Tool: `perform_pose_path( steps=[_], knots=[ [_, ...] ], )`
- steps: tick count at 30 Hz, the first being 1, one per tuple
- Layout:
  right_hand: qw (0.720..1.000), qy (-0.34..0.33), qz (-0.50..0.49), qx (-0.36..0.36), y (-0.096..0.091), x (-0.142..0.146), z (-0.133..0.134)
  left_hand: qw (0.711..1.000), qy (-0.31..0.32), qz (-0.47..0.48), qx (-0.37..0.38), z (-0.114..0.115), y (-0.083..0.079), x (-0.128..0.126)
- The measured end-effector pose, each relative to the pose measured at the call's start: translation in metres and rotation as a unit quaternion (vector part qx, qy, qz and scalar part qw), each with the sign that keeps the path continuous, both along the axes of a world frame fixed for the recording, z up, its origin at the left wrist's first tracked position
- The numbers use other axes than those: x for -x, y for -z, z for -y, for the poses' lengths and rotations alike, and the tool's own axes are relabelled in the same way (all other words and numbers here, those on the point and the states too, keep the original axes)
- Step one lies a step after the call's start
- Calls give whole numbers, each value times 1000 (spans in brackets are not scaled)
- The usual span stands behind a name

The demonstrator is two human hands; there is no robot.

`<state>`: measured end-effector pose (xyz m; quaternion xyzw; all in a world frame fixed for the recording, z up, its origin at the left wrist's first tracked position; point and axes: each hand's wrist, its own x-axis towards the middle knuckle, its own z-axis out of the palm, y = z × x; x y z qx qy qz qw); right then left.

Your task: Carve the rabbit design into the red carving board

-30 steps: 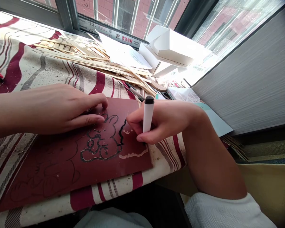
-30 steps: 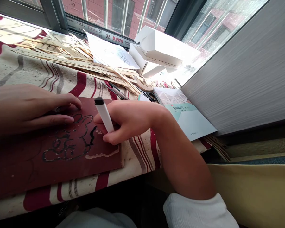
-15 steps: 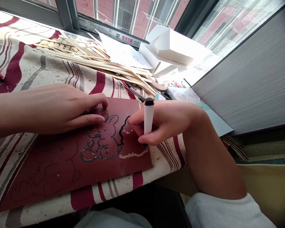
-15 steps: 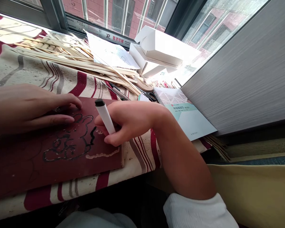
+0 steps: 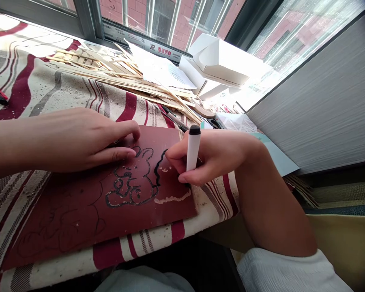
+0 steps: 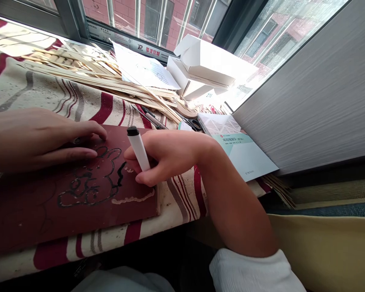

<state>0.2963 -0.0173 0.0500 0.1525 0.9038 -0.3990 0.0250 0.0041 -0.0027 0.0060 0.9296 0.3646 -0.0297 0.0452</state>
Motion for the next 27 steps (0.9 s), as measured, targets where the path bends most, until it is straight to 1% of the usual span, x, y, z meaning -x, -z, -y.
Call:
perform_pose_path(
  steps=[6, 8, 14, 17, 20, 24, 27],
  knots=[
    [1000, 8, -12, -4, 0, 0, 1, 1000, -3, 14, -11, 2, 3, -1],
    [1000, 2, -6, 5, -1, 0, 1, 1000, -2, 22, -20, 2, 3, -1],
    [999, -18, 5, 33, -1, 1, 2, 1000, 3, 7, -12, -2, 4, 2],
    [1000, -8, 0, 24, 0, 1, 1, 1000, 4, 1, -15, -2, 5, 2],
    [1000, 2, -7, 12, 1, 2, 1, 1000, 3, 8, -20, 4, 3, 0],
    [998, -33, -6, 45, 2, 4, 2, 998, -28, 24, -40, 13, -1, -3],
    [997, -39, -5, 60, 1, 4, 3, 1000, -16, 3, -25, 11, -1, -3]
  ],
)
